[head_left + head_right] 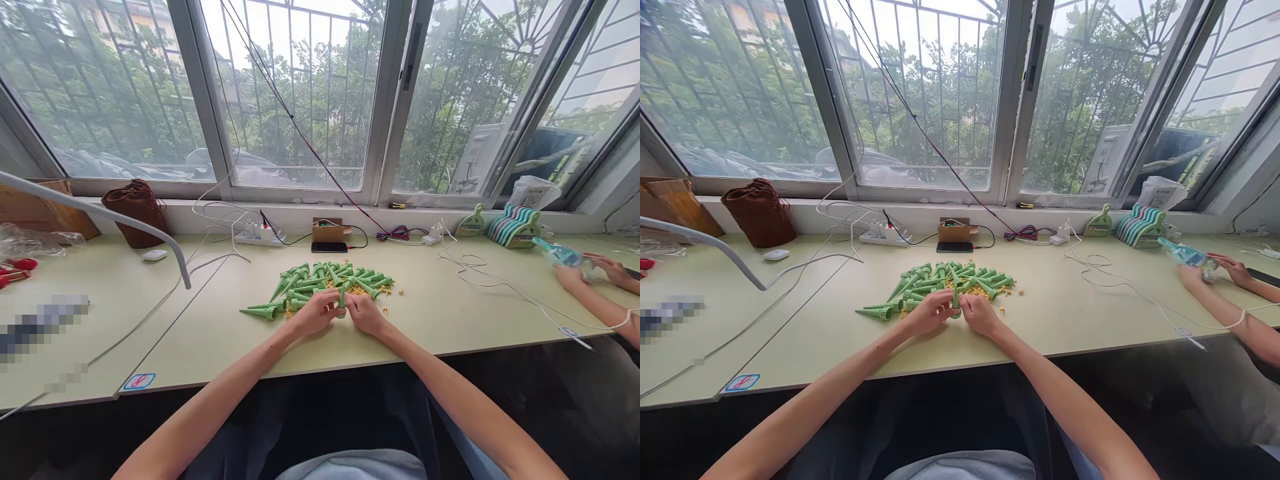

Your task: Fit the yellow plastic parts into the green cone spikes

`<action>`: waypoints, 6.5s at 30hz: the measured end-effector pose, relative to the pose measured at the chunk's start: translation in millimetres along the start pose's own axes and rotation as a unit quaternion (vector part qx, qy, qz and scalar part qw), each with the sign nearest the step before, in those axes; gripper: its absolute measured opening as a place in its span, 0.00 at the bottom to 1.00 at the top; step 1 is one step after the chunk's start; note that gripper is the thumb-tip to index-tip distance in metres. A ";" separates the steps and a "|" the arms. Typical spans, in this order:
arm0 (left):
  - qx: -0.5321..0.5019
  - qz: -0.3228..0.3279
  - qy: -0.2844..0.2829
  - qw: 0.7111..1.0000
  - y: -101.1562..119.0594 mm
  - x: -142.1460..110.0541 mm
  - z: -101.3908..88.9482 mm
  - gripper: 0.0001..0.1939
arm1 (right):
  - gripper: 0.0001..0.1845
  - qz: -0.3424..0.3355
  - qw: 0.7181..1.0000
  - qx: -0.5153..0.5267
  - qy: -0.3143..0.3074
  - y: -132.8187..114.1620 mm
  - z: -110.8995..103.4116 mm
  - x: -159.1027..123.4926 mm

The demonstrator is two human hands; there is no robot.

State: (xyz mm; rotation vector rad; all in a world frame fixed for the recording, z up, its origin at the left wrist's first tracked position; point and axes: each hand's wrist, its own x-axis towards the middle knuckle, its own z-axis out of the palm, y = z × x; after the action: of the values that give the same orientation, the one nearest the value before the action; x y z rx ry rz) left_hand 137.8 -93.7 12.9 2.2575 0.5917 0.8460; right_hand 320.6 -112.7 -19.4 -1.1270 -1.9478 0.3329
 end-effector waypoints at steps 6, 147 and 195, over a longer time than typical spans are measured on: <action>0.092 0.071 -0.016 0.993 2.9 -2.7 -1.1 0.10 | 0.22 0.014 1.000 0.009 0.000 -0.8 -1.4 1.9; -0.176 -0.059 -0.013 0.982 -8.2 -0.2 11.4 0.17 | 0.24 -0.018 0.999 0.017 0.032 1.8 3.6 -1.7; -0.393 -0.177 -0.030 0.902 -13.0 3.2 5.0 0.23 | 0.14 -0.075 0.988 -0.124 0.049 -17.3 2.0 -4.1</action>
State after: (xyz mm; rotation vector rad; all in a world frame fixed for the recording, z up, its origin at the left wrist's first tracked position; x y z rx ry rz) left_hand 141.2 -84.9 2.2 1.3814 0.4891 0.6610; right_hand 309.8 -125.4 -12.8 -1.1211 -2.0106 -0.0463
